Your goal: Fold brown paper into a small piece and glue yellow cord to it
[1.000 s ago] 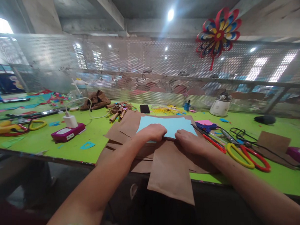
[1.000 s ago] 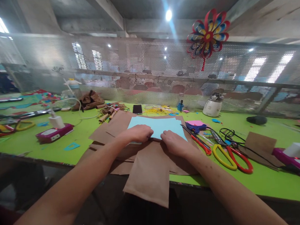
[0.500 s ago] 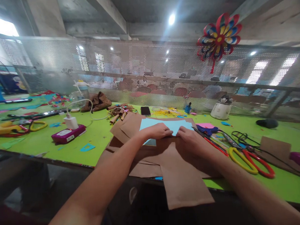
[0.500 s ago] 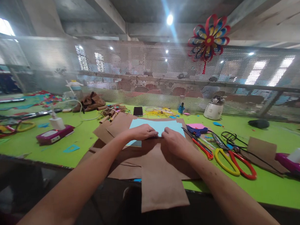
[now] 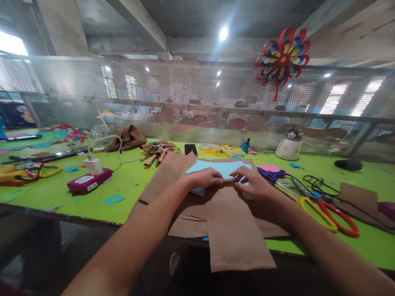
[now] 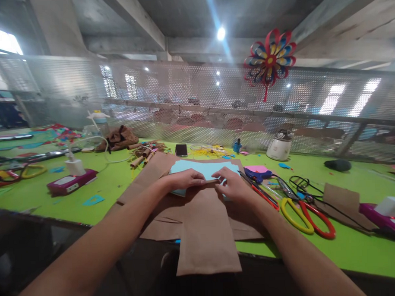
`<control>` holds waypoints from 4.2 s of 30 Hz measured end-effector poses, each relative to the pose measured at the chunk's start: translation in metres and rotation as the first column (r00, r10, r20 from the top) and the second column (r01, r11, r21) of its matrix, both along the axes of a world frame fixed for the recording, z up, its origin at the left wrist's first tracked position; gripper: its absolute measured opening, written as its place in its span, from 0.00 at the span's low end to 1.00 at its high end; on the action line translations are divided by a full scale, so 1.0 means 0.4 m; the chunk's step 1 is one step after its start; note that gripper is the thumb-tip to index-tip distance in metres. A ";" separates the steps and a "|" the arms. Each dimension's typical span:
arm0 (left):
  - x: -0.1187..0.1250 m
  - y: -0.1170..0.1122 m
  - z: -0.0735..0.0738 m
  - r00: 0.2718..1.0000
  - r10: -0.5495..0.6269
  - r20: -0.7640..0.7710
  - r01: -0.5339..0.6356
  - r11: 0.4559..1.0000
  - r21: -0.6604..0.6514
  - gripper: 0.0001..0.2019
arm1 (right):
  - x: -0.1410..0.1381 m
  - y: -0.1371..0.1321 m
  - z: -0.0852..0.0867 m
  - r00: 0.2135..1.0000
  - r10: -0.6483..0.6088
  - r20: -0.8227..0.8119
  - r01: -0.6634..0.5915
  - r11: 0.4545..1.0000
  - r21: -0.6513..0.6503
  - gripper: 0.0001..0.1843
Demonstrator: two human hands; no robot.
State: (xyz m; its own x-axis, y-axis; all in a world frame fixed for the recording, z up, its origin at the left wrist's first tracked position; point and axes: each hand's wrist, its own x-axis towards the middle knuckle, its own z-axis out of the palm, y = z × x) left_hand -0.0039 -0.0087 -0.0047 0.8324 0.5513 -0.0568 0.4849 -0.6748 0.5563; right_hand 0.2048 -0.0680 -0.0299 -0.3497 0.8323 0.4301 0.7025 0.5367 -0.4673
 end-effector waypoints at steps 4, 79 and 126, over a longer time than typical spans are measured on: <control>0.007 -0.003 0.001 0.999 -0.033 0.028 0.031 0.996 0.084 0.17 | 0.020 0.006 0.005 0.972 0.035 -0.230 -0.104 0.949 -0.298 0.16; 0.016 -0.019 0.005 0.981 -0.075 0.180 0.008 0.939 0.345 0.10 | 0.021 0.006 0.026 0.995 0.069 -0.070 -0.077 0.990 -0.115 0.18; -0.037 0.028 0.025 0.923 0.038 0.383 0.051 0.974 -0.220 0.13 | 0.098 0.020 0.032 0.736 -0.002 -0.677 -0.264 0.920 -0.290 0.19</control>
State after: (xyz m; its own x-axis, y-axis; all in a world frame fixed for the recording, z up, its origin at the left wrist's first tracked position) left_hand -0.0186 0.0026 0.0054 0.8182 0.5558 0.1469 0.2006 -0.5154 0.8331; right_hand 0.2439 -0.0598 -0.0170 -0.2091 0.9351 0.2861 0.0844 0.3087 -0.9474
